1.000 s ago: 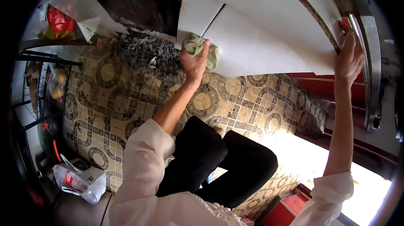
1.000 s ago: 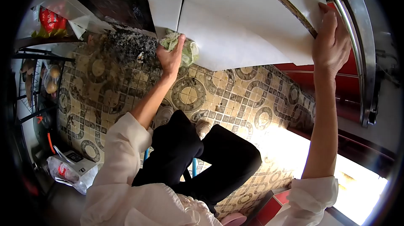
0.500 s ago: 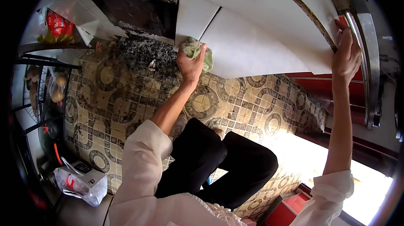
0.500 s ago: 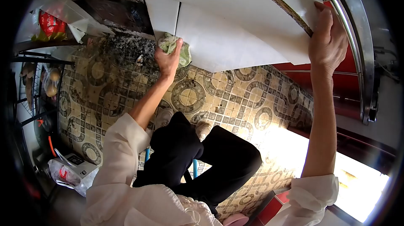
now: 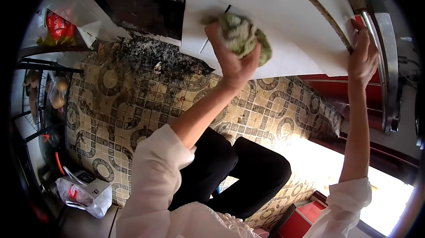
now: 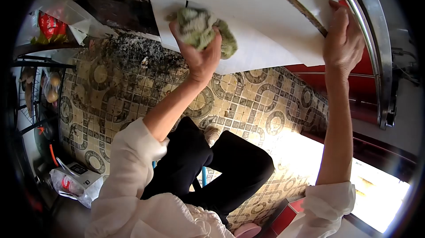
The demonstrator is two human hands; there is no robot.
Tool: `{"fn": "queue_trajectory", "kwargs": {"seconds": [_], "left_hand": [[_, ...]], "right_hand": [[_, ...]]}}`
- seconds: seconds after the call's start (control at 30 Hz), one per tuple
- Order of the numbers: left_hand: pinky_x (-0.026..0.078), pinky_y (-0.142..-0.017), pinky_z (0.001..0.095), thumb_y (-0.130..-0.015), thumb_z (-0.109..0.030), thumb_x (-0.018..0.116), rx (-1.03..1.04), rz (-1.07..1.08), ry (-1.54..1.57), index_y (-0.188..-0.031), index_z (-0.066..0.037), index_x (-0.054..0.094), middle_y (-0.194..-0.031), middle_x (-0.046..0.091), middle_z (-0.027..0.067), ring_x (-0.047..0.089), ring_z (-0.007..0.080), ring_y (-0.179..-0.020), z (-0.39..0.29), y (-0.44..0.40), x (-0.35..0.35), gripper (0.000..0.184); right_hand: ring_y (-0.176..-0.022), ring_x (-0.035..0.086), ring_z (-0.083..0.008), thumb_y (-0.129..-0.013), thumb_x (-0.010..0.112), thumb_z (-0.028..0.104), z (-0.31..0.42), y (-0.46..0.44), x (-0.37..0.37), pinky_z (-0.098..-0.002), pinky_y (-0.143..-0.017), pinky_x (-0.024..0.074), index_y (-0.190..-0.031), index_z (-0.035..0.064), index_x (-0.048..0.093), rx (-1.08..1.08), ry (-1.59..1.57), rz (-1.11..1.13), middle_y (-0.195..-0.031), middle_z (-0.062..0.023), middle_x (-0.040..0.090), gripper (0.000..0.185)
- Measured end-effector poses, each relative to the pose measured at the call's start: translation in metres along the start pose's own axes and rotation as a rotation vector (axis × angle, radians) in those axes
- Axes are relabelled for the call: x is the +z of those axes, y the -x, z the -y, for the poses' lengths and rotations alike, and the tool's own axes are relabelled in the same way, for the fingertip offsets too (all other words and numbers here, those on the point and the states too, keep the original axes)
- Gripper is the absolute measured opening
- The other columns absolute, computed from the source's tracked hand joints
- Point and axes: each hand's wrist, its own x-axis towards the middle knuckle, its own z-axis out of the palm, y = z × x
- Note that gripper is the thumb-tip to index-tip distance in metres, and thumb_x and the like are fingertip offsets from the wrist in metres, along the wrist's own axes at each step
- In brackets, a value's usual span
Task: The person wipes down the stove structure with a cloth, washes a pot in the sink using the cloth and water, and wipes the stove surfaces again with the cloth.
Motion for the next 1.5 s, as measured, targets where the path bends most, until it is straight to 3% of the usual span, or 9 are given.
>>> {"fn": "queue_trajectory", "kwargs": {"seconds": [0.23, 0.47, 0.8, 0.87, 0.9, 0.97, 1.1, 1.27, 1.5], "left_hand": [[0.050, -0.082, 0.0282, -0.072, 0.008, 0.056, -0.028, -0.305, -0.081, -0.124, -0.011, 0.031, -0.108, 0.045, 0.0106, 0.051, 0.0192, -0.093, 0.016, -0.010, -0.031, 0.061], [0.042, -0.096, 0.0426, -0.060, -0.004, 0.072, 0.319, 0.039, -0.290, -0.131, -0.011, 0.026, -0.124, 0.023, 0.0159, 0.029, 0.0248, -0.121, -0.009, 0.025, 0.046, 0.086], [0.055, -0.063, 0.0310, -0.083, -0.009, 0.060, 0.793, 0.567, -0.516, -0.092, -0.012, 0.061, -0.092, 0.058, 0.0047, 0.057, 0.0141, -0.073, 0.010, 0.060, 0.056, 0.010], [0.057, -0.066, 0.0271, -0.086, -0.013, 0.056, 0.523, 0.803, -0.525, -0.097, -0.008, 0.058, -0.093, 0.059, 0.0077, 0.060, 0.0149, -0.078, -0.001, 0.044, 0.042, 0.013], [0.055, -0.049, 0.0240, -0.091, -0.025, 0.049, -0.295, 0.883, -0.017, -0.094, -0.003, 0.057, -0.081, 0.061, 0.0105, 0.061, 0.0135, -0.062, -0.010, 0.027, 0.022, 0.024], [0.042, -0.031, 0.0190, -0.093, -0.033, 0.042, -0.464, 0.344, 0.499, -0.095, -0.005, 0.052, -0.061, 0.048, 0.0035, 0.046, 0.0084, -0.044, -0.003, 0.024, -0.010, 0.030], [0.050, -0.077, 0.0311, -0.073, 0.009, 0.049, -0.173, -0.260, -0.081, -0.129, -0.006, 0.022, -0.105, 0.041, 0.0127, 0.047, 0.0201, -0.091, 0.058, 0.015, -0.054, 0.064], [0.045, -0.092, 0.0382, -0.078, 0.005, 0.043, -0.601, -0.451, -0.279, -0.127, -0.001, 0.030, -0.114, 0.045, 0.0172, 0.049, 0.0232, -0.105, 0.112, 0.013, -0.101, 0.051], [0.050, -0.076, 0.0310, -0.077, 0.006, 0.042, -0.722, -0.381, -0.362, -0.119, 0.000, 0.035, -0.107, 0.049, 0.0152, 0.056, 0.0193, -0.092, 0.151, 0.021, -0.115, 0.043]], "right_hand": [[-0.085, 0.062, -0.0297, -0.087, 0.028, 0.041, 0.009, -0.003, -0.005, -0.0391, -0.076, 0.0475, -0.099, 0.0117, 0.069, 0.041, 0.048, 0.050, -0.092, -0.0113, 0.066, 0.052], [-0.084, 0.063, -0.0301, -0.088, 0.029, 0.038, 0.011, -0.005, -0.006, -0.0393, -0.076, 0.0473, -0.097, 0.0099, 0.068, -0.013, 0.049, 0.020, -0.091, -0.0121, 0.067, 0.050], [-0.091, 0.061, -0.0312, -0.088, 0.030, 0.037, 0.014, -0.005, -0.007, -0.0387, -0.081, 0.0458, -0.101, 0.0063, 0.067, 0.018, -0.003, 0.058, -0.098, -0.0143, 0.066, 0.050], [-0.091, 0.061, -0.0311, -0.088, 0.030, 0.037, 0.011, -0.004, -0.006, -0.0388, -0.080, 0.0460, -0.101, 0.0061, 0.067, -0.006, -0.022, 0.066, -0.098, -0.0146, 0.066, 0.050], [-0.090, 0.061, -0.0304, -0.088, 0.030, 0.037, 0.014, -0.003, -0.007, -0.0386, -0.079, 0.0462, -0.101, 0.0065, 0.067, 0.003, -0.002, 0.057, -0.098, -0.0140, 0.066, 0.050], [-0.087, 0.061, -0.0283, -0.088, 0.030, 0.038, 0.011, -0.006, -0.005, -0.0377, -0.077, 0.0463, -0.102, 0.0073, 0.067, -0.004, 0.006, 0.045, -0.096, -0.0122, 0.066, 0.051], [-0.081, 0.059, -0.0224, -0.089, 0.030, 0.040, 0.008, -0.003, -0.002, -0.0325, -0.072, 0.0446, -0.102, 0.0047, 0.067, -0.031, -0.064, 0.041, -0.090, -0.0110, 0.065, 0.053], [-0.081, 0.058, -0.0205, -0.090, 0.031, 0.036, 0.001, -0.005, -0.003, -0.0310, -0.073, 0.0438, -0.102, -0.0007, 0.065, -0.056, -0.120, 0.089, -0.090, -0.0134, 0.064, 0.052], [-0.077, 0.057, -0.0185, -0.089, 0.030, 0.037, 0.005, -0.004, -0.001, -0.0301, -0.071, 0.0426, -0.100, 0.0050, 0.068, -0.031, -0.084, 0.035, -0.084, -0.0087, 0.064, 0.051]]}}
